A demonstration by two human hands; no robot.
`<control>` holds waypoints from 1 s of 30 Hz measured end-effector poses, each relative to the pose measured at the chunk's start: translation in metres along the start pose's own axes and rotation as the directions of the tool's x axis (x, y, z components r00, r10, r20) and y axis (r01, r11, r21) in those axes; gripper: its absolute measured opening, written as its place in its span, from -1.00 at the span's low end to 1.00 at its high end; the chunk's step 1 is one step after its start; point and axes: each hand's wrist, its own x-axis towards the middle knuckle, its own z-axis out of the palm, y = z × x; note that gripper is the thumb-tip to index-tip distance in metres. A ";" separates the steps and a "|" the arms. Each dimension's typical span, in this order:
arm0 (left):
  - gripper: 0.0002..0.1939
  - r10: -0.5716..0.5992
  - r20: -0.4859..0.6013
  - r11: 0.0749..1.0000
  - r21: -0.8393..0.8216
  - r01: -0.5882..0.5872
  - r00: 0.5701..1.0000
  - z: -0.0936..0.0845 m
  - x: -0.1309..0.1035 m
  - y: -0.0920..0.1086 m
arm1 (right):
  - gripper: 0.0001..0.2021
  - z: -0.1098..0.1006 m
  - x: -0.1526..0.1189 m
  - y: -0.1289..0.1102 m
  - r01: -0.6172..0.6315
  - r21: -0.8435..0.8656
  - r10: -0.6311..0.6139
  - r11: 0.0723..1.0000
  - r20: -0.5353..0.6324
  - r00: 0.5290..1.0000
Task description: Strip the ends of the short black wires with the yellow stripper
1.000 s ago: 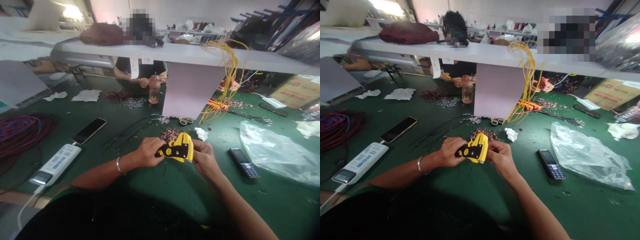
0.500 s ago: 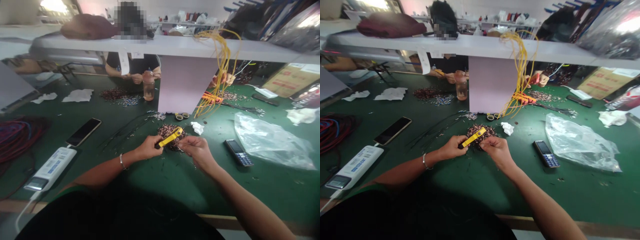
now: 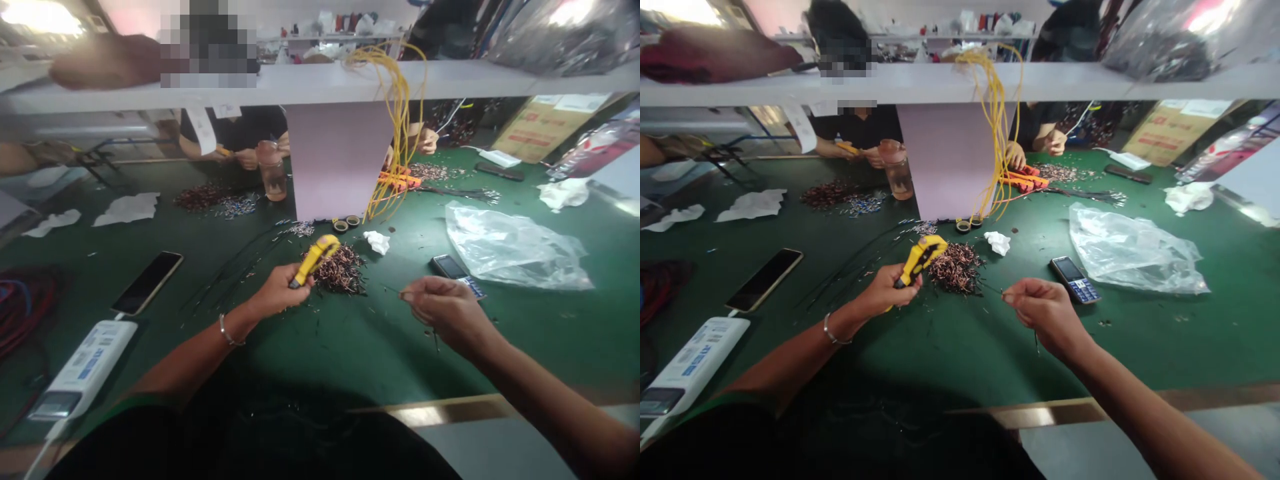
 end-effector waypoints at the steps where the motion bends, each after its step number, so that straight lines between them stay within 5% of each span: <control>1: -0.80 0.005 0.095 0.999 -0.034 -0.002 0.996 0.002 -0.001 0.003 | -0.83 -0.003 -0.001 -0.001 0.023 0.011 -0.022 1.000 -0.009 1.000; 4: -0.75 -0.034 0.327 0.959 -0.254 0.122 0.945 0.007 -0.006 0.008 | -0.82 0.003 -0.001 0.001 0.081 0.012 -0.081 0.997 -0.016 0.997; 10: -0.61 0.020 0.529 0.807 -0.510 0.299 0.848 0.000 -0.006 0.002 | -0.83 0.038 0.008 0.016 0.129 -0.039 -0.126 0.991 0.085 0.988; 30: -0.46 0.072 0.497 0.770 -0.579 0.269 0.865 -0.019 0.006 -0.009 | -0.86 0.065 0.026 0.010 0.342 -0.266 -0.328 0.901 0.096 0.940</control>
